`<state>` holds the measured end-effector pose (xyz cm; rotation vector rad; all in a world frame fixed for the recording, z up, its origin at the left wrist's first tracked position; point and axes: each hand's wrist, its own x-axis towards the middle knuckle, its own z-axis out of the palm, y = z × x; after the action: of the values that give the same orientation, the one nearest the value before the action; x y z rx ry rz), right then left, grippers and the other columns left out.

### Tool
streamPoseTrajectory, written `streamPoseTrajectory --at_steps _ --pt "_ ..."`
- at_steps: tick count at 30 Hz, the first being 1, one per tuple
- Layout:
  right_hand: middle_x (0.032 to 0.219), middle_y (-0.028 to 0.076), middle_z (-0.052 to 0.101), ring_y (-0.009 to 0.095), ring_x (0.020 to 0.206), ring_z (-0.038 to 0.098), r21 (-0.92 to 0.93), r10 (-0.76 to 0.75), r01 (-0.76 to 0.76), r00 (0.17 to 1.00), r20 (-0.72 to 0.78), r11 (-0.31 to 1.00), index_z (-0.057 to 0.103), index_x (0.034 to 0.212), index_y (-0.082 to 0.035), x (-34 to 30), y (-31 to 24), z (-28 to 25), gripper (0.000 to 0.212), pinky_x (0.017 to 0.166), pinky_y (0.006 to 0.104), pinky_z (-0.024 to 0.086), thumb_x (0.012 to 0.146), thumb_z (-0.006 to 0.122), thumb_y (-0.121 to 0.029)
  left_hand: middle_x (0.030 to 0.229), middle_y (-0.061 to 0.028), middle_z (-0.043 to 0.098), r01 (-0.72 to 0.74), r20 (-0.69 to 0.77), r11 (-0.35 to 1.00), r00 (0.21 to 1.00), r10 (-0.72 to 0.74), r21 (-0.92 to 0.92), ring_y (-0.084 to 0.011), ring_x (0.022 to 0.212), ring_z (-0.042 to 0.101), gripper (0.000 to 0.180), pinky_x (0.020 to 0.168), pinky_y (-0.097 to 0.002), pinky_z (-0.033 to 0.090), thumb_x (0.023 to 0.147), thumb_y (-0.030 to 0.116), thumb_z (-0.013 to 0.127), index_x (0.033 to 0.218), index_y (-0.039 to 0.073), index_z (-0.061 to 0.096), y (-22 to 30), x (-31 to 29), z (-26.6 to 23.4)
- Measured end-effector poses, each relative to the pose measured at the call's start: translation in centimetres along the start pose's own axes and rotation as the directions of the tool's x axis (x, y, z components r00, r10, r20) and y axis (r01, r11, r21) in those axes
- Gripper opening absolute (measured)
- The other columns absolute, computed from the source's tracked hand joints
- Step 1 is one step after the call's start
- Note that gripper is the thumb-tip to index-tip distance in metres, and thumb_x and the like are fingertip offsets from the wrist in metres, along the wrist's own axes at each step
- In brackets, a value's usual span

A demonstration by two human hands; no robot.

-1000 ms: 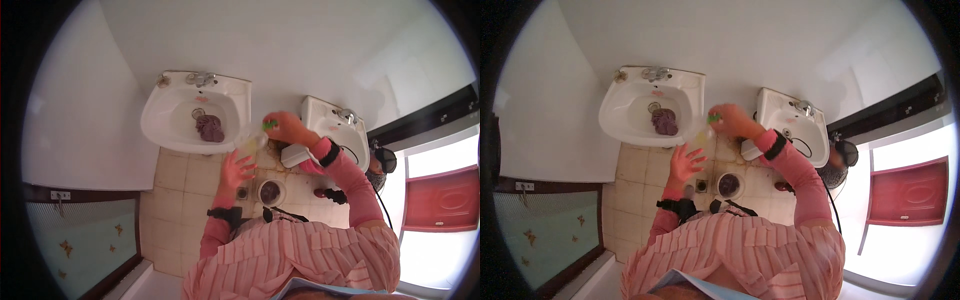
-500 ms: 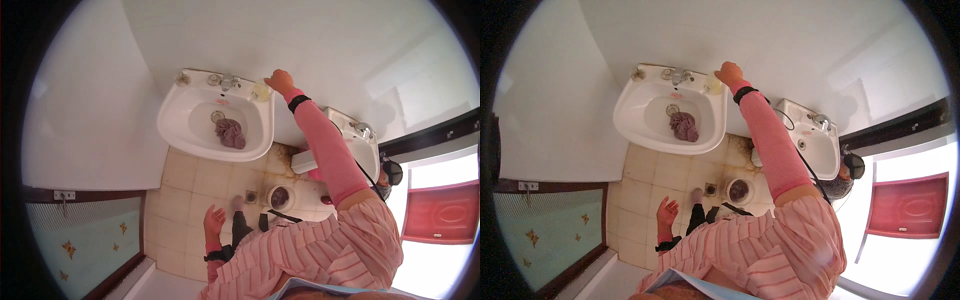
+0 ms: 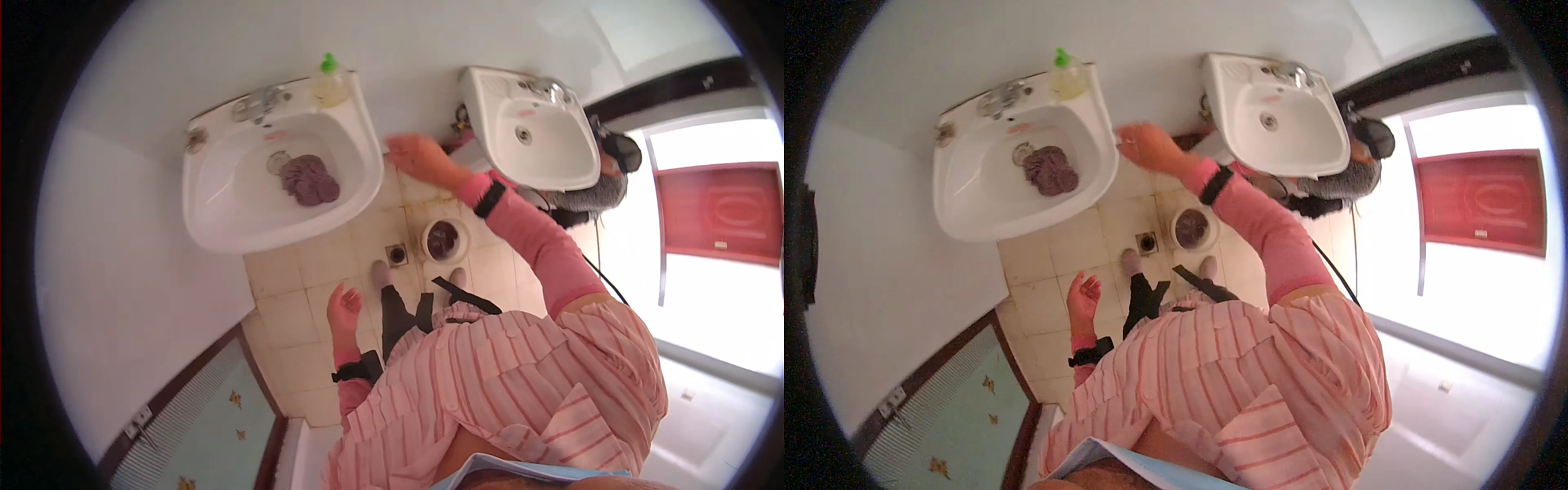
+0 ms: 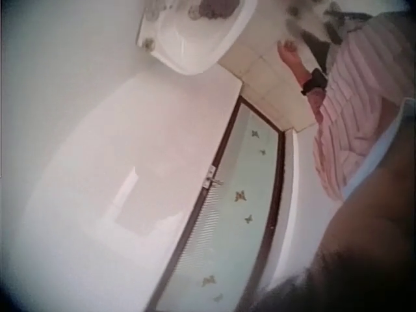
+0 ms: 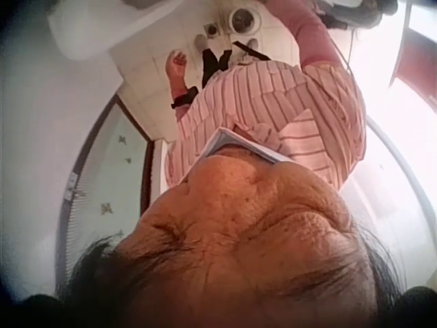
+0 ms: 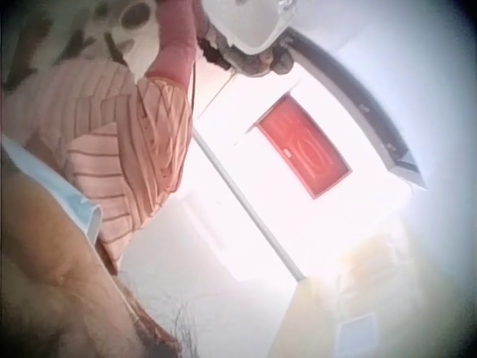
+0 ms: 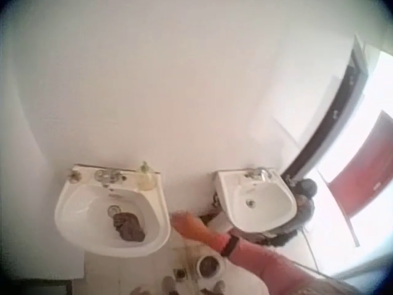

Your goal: Repairing or maintaining a bathroom sink by removing and cleaning components.

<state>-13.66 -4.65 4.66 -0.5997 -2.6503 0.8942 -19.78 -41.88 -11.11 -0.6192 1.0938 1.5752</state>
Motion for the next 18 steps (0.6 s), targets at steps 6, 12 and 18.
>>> streamPoseTrajectory --at_steps 6,12,18 --pt "0.083 0.017 0.061 0.029 0.073 0.06 0.011 0.584 -0.584 0.812 -0.007 0.812 0.058 0.1 -0.002 -28.0 11.4 4.4 0.033 0.068 0.0368 0.048 0.075 0.056 -0.024 0.083 -0.01 0.06 0.119 -0.049 0.963 0.993 -0.111 0.242 -0.0222 0.068 0.059 0.029 0.057 -0.03 0.048 0.08 0.025 0.058 0.105 0.011 0.053 -1.2 2.1 3.5" --pt "0.089 0.017 0.062 0.032 0.082 0.06 0.287 0.971 -0.946 0.197 0.135 0.152 0.061 0.095 -0.002 -44.1 14.2 9.3 0.033 0.074 0.0373 0.047 0.074 0.058 -0.027 0.078 -0.01 0.061 0.205 -0.094 0.832 0.979 -0.183 0.516 -0.0203 0.064 0.059 0.028 0.054 -0.0294 0.047 0.081 0.024 0.057 0.106 0.011 0.052 -4.1 2.4 6.0" --pt "0.07 0.007 0.057 0.015 0.053 0.053 0.642 0.934 -0.718 -0.034 0.357 -0.271 0.058 0.099 -0.003 -50.3 18.1 15.8 0.026 0.042 0.0271 0.044 0.08 0.055 -0.021 0.085 -0.0089 0.059 0.201 -0.116 0.549 0.976 -0.185 0.811 -0.0178 0.07 0.058 0.027 0.056 -0.0296 0.047 0.085 0.022 0.052 0.109 0.009 0.049 -11.6 0.1 10.2"
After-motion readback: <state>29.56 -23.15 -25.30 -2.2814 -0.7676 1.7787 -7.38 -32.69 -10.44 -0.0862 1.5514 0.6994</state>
